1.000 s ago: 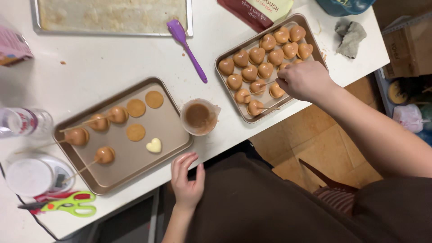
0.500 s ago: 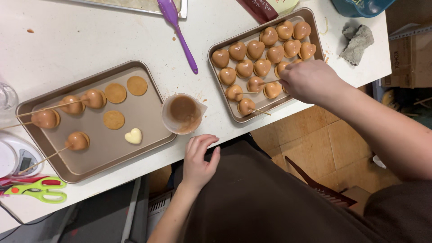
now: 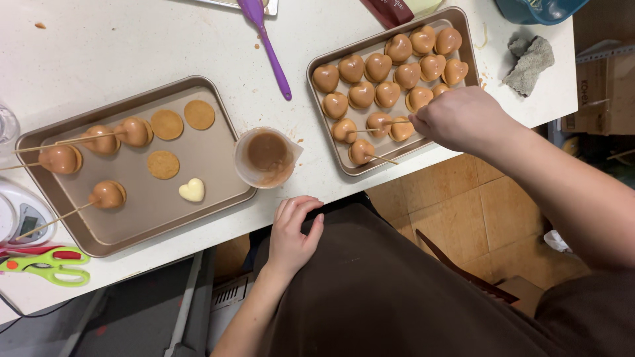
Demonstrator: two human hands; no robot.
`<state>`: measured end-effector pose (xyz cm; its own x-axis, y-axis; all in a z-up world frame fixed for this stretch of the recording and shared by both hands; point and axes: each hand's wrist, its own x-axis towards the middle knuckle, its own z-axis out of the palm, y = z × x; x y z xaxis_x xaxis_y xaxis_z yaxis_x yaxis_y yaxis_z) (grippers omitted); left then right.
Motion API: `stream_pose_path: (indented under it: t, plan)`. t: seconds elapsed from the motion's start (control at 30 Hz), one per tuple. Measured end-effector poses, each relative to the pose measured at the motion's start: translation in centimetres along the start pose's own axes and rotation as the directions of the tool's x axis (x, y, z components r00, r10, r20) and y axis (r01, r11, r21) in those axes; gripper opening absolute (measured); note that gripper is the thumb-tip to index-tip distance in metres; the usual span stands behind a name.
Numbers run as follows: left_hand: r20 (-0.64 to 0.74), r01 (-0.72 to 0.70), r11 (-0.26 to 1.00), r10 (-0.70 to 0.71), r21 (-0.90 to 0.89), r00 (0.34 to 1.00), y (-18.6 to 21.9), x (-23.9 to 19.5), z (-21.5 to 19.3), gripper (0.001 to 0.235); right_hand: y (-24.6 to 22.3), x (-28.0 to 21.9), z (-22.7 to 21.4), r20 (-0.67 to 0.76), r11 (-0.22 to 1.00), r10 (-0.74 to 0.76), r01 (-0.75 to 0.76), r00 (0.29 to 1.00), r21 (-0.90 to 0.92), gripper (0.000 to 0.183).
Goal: The person assembles dango by inserting wooden skewers into heart-shaped dough pieces, dipping them into a brown glaze, and placing them on baking trays. They retrieve additional dough from a freezer and continue the process.
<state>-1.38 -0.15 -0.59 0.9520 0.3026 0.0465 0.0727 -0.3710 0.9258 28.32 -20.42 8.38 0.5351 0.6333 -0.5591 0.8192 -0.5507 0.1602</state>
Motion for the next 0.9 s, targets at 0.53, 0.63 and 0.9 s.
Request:
stream_pose_path:
  t: [0.53, 0.63, 0.9]
  plan:
    - [-0.023, 0.066, 0.997, -0.066, 0.032, 0.998, -1.1, -2.0, -0.7, 0.019, -0.2, -0.9, -0.8, -0.203, 0.997, -0.026, 0.04, 0.979, 0.068, 0.036]
    - [-0.015, 0.061, 0.998, -0.061, 0.021, 0.998, -1.4, -2.2, -0.8, 0.018, -0.1, -1.0, -1.0, -0.169, 0.999, 0.002, 0.005, 0.986, 0.043, 0.043]
    - [0.021, 0.054, 0.998, -0.055, 0.043, 0.998, -1.8, -2.4, -0.8, 0.018, -0.3, -1.2, -1.2, -0.091, 0.997, 0.074, -0.072, 0.993, 0.033, 0.046]
